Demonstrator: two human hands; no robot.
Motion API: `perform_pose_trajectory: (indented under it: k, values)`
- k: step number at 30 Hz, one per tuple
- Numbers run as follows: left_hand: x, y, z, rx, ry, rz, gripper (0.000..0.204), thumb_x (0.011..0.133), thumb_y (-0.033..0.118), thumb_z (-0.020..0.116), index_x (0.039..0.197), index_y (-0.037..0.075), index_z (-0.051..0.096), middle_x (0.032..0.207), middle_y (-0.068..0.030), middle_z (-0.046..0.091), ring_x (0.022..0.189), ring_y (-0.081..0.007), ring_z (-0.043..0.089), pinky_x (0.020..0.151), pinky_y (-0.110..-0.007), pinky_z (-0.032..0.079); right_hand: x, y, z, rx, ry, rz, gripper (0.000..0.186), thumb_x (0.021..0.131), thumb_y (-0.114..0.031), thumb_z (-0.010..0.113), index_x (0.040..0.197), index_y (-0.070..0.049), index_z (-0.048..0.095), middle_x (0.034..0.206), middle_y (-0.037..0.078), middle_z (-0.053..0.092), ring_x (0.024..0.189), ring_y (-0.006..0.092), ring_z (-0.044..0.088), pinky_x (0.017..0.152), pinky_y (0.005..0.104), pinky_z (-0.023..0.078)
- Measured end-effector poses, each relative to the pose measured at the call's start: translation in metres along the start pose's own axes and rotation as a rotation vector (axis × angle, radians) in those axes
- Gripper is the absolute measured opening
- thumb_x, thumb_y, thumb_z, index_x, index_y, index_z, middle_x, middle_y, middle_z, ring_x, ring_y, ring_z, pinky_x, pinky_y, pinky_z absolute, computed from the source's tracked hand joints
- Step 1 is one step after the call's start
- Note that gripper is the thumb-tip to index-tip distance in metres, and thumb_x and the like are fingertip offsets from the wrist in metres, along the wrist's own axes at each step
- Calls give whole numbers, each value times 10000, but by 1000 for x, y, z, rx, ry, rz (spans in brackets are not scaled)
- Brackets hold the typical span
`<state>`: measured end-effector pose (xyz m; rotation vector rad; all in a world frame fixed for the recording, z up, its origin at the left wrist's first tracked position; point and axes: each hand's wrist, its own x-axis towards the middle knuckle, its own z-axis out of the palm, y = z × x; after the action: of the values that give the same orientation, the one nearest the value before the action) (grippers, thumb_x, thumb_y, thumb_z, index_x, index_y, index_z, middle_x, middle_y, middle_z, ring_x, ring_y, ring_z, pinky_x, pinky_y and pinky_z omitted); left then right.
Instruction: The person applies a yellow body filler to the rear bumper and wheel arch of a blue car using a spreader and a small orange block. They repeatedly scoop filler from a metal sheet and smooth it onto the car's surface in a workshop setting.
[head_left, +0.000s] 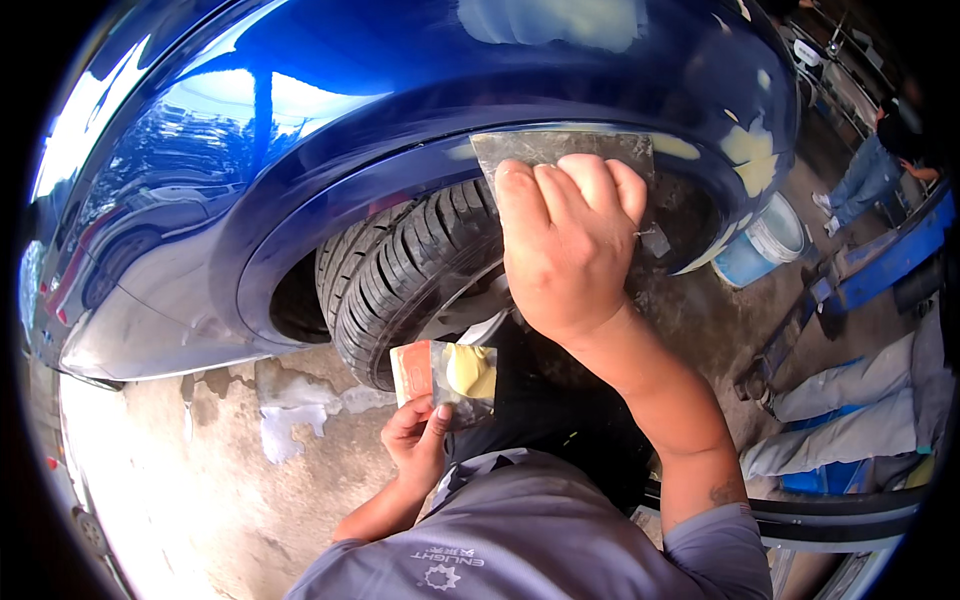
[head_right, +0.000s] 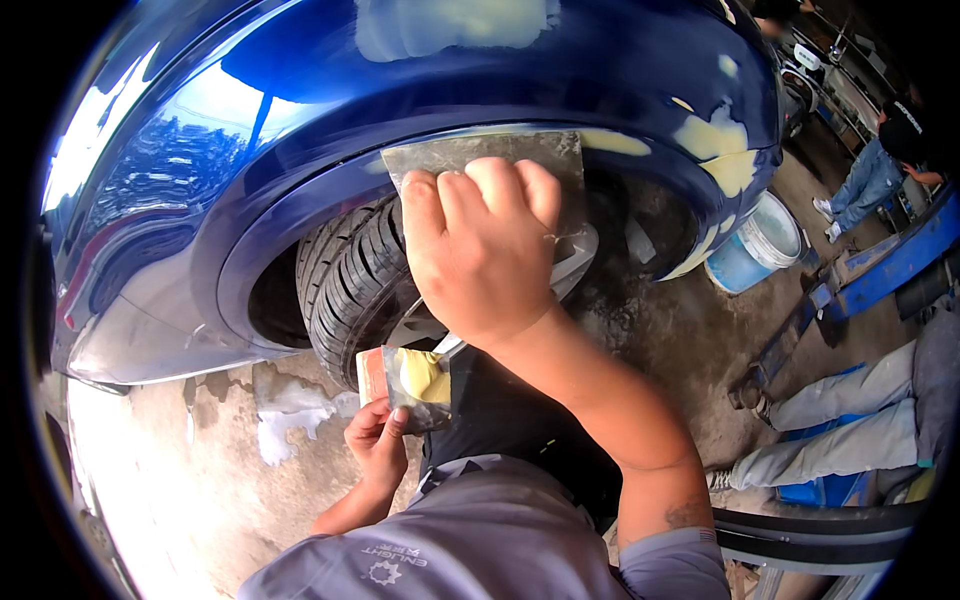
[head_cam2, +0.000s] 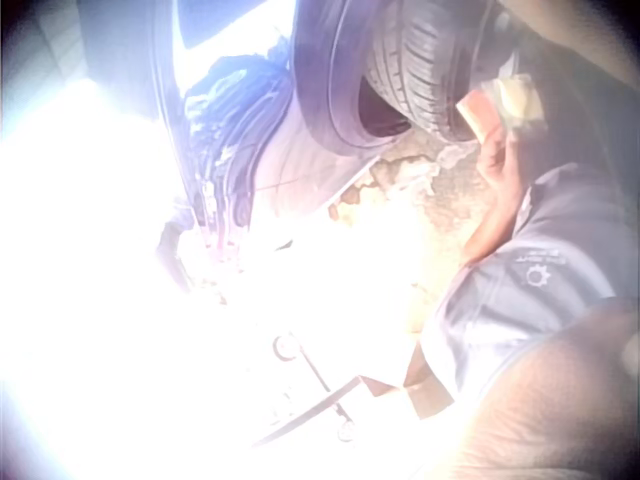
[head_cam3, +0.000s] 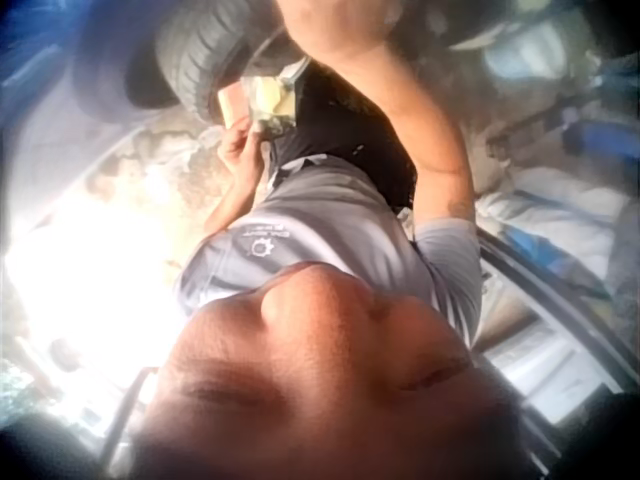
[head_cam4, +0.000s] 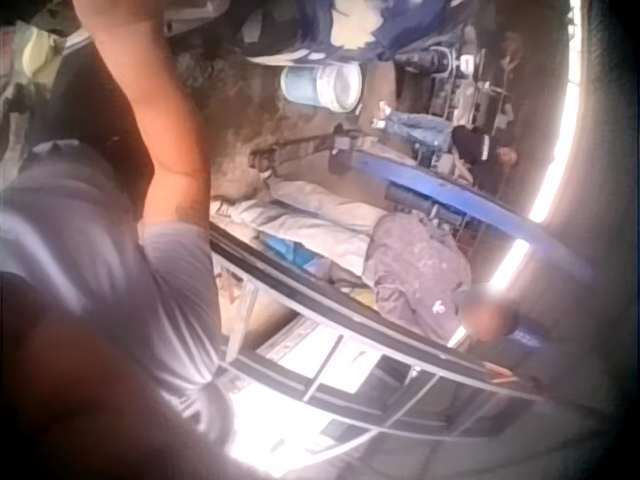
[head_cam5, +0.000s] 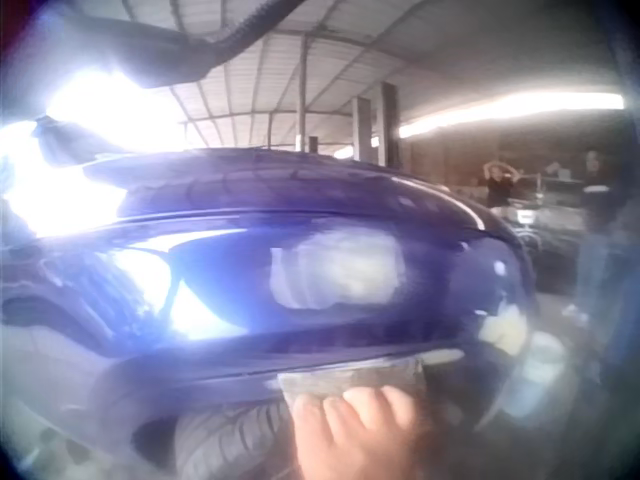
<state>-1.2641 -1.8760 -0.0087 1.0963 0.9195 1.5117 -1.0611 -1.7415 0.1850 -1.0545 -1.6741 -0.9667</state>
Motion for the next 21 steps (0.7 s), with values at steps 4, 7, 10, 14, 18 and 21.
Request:
perform_pose_trajectory:
  k: [4,7,10,14,18,21]
  values:
    - [0,-1,0,0,-20,-27,160,950,30,681,1079,-63,670,884,-86,715,741,-123,665,668,-273,561,-8,0,4,13,17,-26,83,788,-114,648,865,-86,638,717,-15,512,803,187,543,795,382,402]
    - [1,-1,0,5,-14,-21,160,949,28,680,1080,-64,668,885,-91,717,736,-124,665,664,-274,560,-14,4,-2,33,-4,-35,69,795,-113,648,858,-88,641,720,-18,518,790,179,546,800,385,401]
    - [2,0,1,2,-8,-7,161,949,27,682,1081,-62,667,888,-94,719,729,-125,666,669,-274,563,-11,10,-4,8,61,-17,68,798,-114,649,860,-89,641,719,-20,523,785,177,548,808,382,394]
    - [-1,-10,-4,0,-14,-29,161,949,31,683,1080,-61,668,891,-95,721,726,-124,667,674,-273,566,-8,16,0,10,50,15,76,794,-114,653,864,-89,641,715,-21,523,789,180,552,816,376,386]
    - [-1,-6,0,10,-9,-53,161,951,43,684,1074,-60,673,886,-87,720,731,-120,666,672,-271,563,-12,16,-3,12,-5,-3,104,789,-112,658,889,-82,652,717,-20,521,793,185,555,820,390,393]
    - [1,-3,2,28,-14,-40,159,953,47,683,1069,-60,676,881,-82,718,731,-119,664,676,-269,560,-22,20,-4,48,3,-27,115,790,-118,659,898,-79,656,724,-20,527,794,184,557,822,396,395]
